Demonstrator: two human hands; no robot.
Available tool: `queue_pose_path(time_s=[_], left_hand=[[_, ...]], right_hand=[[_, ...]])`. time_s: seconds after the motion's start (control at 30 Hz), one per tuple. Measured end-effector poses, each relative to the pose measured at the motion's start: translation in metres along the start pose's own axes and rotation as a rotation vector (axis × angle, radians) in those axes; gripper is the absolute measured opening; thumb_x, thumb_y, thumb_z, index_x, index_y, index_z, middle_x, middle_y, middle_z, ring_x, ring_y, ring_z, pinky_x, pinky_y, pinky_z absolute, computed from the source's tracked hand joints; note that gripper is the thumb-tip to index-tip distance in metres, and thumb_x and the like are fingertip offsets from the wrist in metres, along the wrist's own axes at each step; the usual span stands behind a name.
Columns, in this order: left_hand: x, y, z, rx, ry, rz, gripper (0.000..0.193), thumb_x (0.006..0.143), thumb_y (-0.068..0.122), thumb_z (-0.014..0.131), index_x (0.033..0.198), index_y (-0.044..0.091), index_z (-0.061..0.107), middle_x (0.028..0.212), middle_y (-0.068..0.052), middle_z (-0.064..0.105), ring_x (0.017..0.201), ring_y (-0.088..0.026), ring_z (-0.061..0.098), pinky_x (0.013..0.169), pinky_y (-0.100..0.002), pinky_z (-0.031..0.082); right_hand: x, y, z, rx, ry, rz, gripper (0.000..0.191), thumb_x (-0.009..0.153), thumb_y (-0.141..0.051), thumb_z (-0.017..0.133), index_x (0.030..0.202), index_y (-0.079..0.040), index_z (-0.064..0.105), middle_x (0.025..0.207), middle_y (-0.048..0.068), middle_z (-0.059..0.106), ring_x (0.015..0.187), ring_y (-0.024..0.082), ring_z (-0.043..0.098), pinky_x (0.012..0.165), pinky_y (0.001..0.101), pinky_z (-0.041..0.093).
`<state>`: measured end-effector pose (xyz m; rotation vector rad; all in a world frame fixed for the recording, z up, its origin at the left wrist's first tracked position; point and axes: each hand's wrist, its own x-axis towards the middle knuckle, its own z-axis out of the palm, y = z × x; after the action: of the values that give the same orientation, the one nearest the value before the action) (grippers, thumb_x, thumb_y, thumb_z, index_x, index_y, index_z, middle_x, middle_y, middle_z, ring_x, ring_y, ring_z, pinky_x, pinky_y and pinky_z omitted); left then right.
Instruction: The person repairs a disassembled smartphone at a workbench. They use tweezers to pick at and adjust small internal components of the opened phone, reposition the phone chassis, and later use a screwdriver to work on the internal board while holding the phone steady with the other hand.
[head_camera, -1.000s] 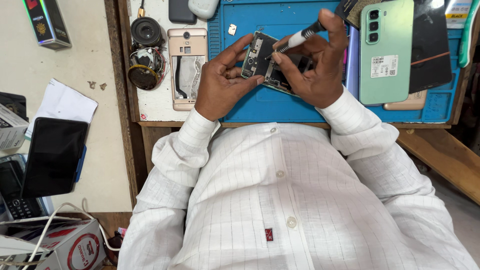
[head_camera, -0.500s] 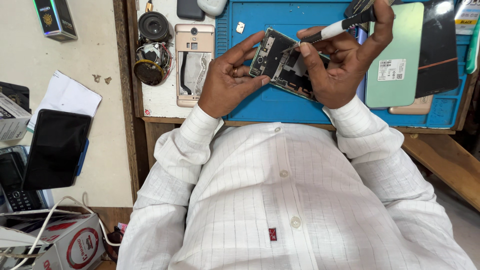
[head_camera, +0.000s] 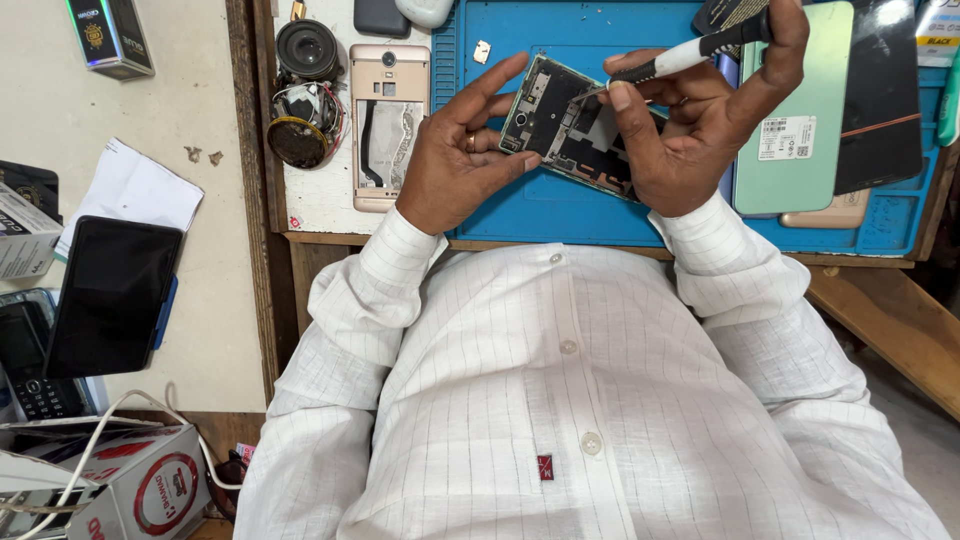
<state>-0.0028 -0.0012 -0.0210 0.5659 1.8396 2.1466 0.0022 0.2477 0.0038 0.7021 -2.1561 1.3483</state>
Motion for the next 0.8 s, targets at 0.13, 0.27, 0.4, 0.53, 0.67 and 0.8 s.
queue_pose_path(time_s=[0.13,0.27,0.4,0.53,0.67,0.8], left_hand=[[-0.0006,0.0017,0.0005,-0.012,-0.012,0.013,0.087,0.092,-0.012,0.08,0.162,0.016,0.037,0.15,-0.018,0.063,0.113,-0.012,0.076,0.076,-0.016,0.061],[0.0001,0.0022,0.0013,0.027,-0.004,0.002,0.089,0.089,-0.011,0.082,0.161,0.015,0.036,0.148,-0.018,0.063,0.111,-0.012,0.076,0.075,-0.017,0.062],[-0.0003,0.0025,0.0017,0.007,-0.011,-0.008,0.09,0.089,-0.011,0.082,0.162,0.013,0.036,0.147,-0.018,0.063,0.115,-0.015,0.075,0.082,-0.022,0.065],[0.001,0.0017,0.0028,0.005,-0.01,-0.023,0.092,0.088,-0.011,0.083,0.162,0.014,0.035,0.147,-0.017,0.061,0.119,-0.018,0.075,0.092,-0.03,0.063],[0.001,0.0022,0.002,0.008,-0.031,0.001,0.094,0.087,-0.011,0.083,0.163,0.014,0.033,0.149,-0.017,0.059,0.121,-0.02,0.074,0.095,-0.032,0.062],[-0.0012,0.0035,0.0006,0.025,-0.043,0.013,0.093,0.089,-0.012,0.081,0.163,0.015,0.033,0.148,-0.017,0.059,0.121,-0.021,0.074,0.095,-0.032,0.062]], right_hand=[[0.0008,-0.0006,0.0004,-0.029,0.009,-0.007,0.102,0.11,0.012,0.066,0.162,-0.037,-0.007,0.133,0.027,0.062,0.102,0.032,0.079,0.085,0.038,0.068],[0.0008,-0.001,0.0001,-0.033,0.017,0.003,0.102,0.109,0.01,0.067,0.162,-0.036,-0.006,0.135,0.029,0.06,0.101,0.031,0.08,0.083,0.0375,0.069],[-0.0005,-0.001,0.0,-0.025,0.002,-0.001,0.102,0.11,0.011,0.066,0.163,-0.038,-0.007,0.126,0.025,0.067,0.101,0.031,0.079,0.084,0.038,0.068],[-0.001,0.001,0.0005,-0.003,0.008,0.009,0.104,0.111,0.01,0.068,0.163,-0.039,-0.007,0.126,0.026,0.067,0.103,0.032,0.08,0.086,0.0384,0.068],[-0.0009,0.0015,0.0002,0.017,0.0,0.008,0.104,0.112,0.01,0.068,0.164,-0.039,-0.007,0.125,0.022,0.068,0.103,0.031,0.079,0.086,0.0382,0.068],[-0.0007,0.0006,0.0012,-0.031,0.013,0.004,0.104,0.109,0.011,0.069,0.163,-0.037,-0.007,0.13,0.027,0.064,0.102,0.032,0.08,0.085,0.0381,0.069]])
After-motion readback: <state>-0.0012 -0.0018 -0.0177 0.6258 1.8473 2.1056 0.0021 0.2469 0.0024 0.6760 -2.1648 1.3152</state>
